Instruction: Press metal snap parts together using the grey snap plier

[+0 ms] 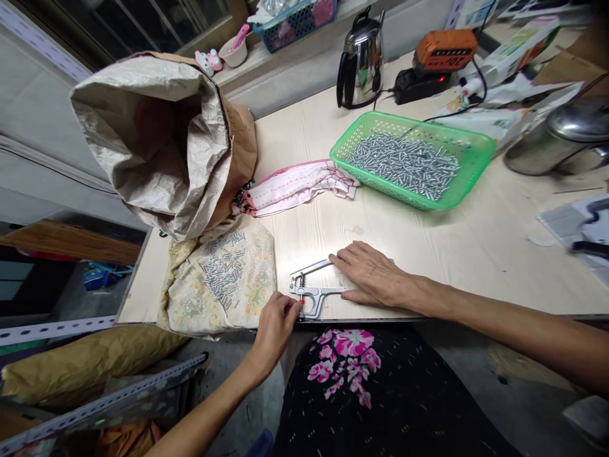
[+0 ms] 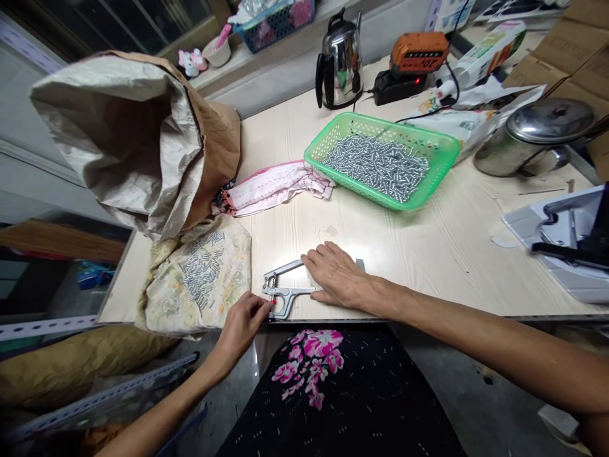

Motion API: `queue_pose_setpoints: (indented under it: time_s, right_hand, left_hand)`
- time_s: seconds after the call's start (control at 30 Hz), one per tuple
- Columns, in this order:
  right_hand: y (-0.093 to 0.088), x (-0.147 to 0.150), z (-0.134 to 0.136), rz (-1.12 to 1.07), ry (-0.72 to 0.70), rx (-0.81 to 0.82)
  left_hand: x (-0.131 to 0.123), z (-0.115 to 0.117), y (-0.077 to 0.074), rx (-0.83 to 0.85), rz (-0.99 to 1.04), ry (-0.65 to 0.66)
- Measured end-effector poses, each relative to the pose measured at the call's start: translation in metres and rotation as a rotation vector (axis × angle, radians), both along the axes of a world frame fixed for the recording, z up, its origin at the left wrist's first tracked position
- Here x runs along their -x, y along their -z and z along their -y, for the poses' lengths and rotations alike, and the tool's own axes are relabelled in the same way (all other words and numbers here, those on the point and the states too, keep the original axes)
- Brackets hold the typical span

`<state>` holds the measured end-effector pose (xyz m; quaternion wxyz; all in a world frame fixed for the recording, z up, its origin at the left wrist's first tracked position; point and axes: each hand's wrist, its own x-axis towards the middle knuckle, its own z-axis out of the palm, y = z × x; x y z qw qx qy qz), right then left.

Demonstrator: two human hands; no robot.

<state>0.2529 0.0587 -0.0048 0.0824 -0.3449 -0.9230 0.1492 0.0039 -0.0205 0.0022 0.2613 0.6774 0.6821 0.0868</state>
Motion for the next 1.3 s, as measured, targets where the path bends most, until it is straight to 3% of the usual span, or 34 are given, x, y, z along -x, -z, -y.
queue_pose_setpoints:
  time_s: [0.07,0.17,0.3,0.5,0.67,0.8,1.0,1.17,1.3]
  right_hand:
    - [0.003,0.001,0.005,-0.024,-0.009,0.001]
    - [0.008,0.002,0.006,-0.07,-0.004,0.004]
    - [0.008,-0.004,0.001,-0.064,0.064,0.014]
    - [0.006,-0.005,0.009,0.004,0.099,0.016]
    - [0.02,0.002,0.015,0.019,0.163,-0.08]
    - [0.029,0.005,0.005,0.004,0.136,-0.102]
    - [0.025,0.01,-0.014,0.008,0.134,-0.126]
    - [0.012,-0.015,-0.024,0.011,0.218,-0.071]
    - [0.017,-0.036,-0.03,0.02,0.245,-0.057]
  left_hand:
    - [-0.012,-0.004,-0.004,-0.166,-0.069,0.11]
    - [-0.031,-0.025,-0.005,-0.315,-0.138,0.379]
    - [-0.046,-0.064,-0.002,-0.215,-0.181,0.687]
    - [-0.055,-0.086,-0.009,-0.116,-0.26,0.82]
    - [-0.058,-0.087,-0.007,-0.134,-0.254,0.837]
    - [-0.057,-0.091,0.0,-0.166,-0.24,0.786]
    - [-0.058,-0.097,0.006,-0.218,-0.256,0.692]
    - [-0.06,-0.076,0.021,-0.447,-0.213,0.531]
    - [-0.064,-0.066,0.026,-0.459,-0.221,0.591]
